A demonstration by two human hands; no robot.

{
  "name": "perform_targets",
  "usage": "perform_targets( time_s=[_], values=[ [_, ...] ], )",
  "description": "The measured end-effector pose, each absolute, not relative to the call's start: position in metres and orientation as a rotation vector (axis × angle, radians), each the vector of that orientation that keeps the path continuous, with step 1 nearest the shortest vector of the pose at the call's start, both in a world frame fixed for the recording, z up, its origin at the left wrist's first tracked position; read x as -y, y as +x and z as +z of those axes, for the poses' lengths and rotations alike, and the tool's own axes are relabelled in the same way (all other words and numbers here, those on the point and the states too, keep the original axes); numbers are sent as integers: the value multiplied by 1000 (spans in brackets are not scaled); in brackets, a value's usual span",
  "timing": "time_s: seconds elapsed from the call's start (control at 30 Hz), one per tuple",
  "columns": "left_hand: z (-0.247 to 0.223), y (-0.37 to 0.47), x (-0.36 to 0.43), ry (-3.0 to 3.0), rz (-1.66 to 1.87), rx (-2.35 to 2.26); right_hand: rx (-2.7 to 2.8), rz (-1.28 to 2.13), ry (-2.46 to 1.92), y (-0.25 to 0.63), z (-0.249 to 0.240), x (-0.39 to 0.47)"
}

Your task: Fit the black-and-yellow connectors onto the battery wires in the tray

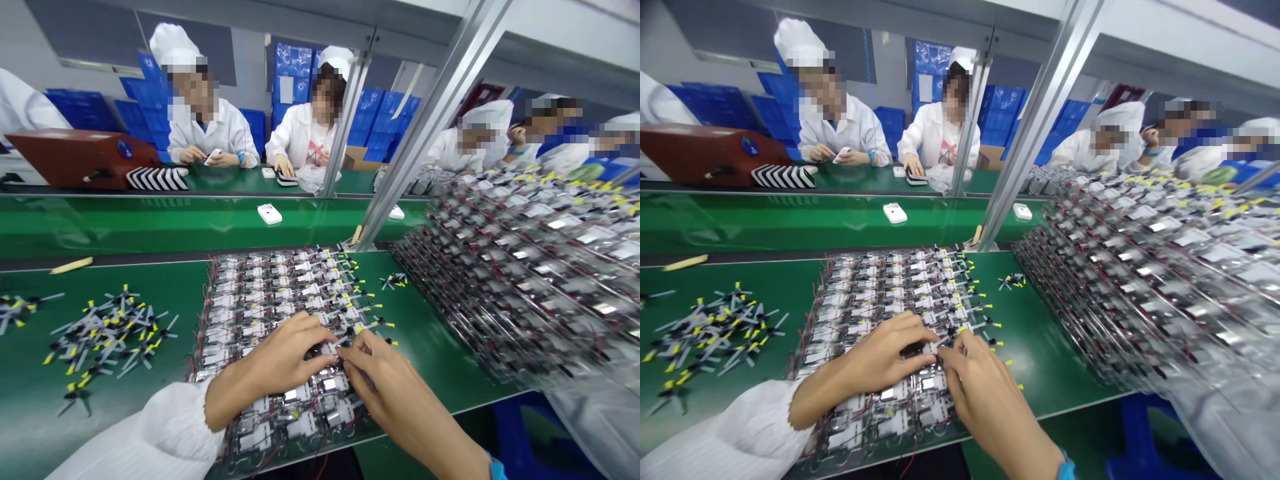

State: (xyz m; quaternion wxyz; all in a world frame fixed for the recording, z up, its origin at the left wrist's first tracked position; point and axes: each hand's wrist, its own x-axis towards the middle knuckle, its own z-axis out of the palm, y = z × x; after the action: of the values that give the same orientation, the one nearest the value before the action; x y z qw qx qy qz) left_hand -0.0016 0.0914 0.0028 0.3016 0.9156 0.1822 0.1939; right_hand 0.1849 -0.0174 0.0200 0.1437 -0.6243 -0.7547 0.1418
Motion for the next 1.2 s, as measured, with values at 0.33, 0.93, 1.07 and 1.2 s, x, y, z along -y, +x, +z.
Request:
perform_targets(
  time_s=[0.33,0.93,1.07,1.2],
  values=[
    [2,-1,-92,2411,501,-517,2115,585,-1843,188,25,14],
    [10,-3,-88,2806,416,-352,1884,526,-1736,206,29,27],
    [18,-6,-84,2958,357,-372,1754,413,-1761,228,16,36],
    [41,-31,-80,2927,390,-511,1416,305,-1842,253,-12,44]
  ],
)
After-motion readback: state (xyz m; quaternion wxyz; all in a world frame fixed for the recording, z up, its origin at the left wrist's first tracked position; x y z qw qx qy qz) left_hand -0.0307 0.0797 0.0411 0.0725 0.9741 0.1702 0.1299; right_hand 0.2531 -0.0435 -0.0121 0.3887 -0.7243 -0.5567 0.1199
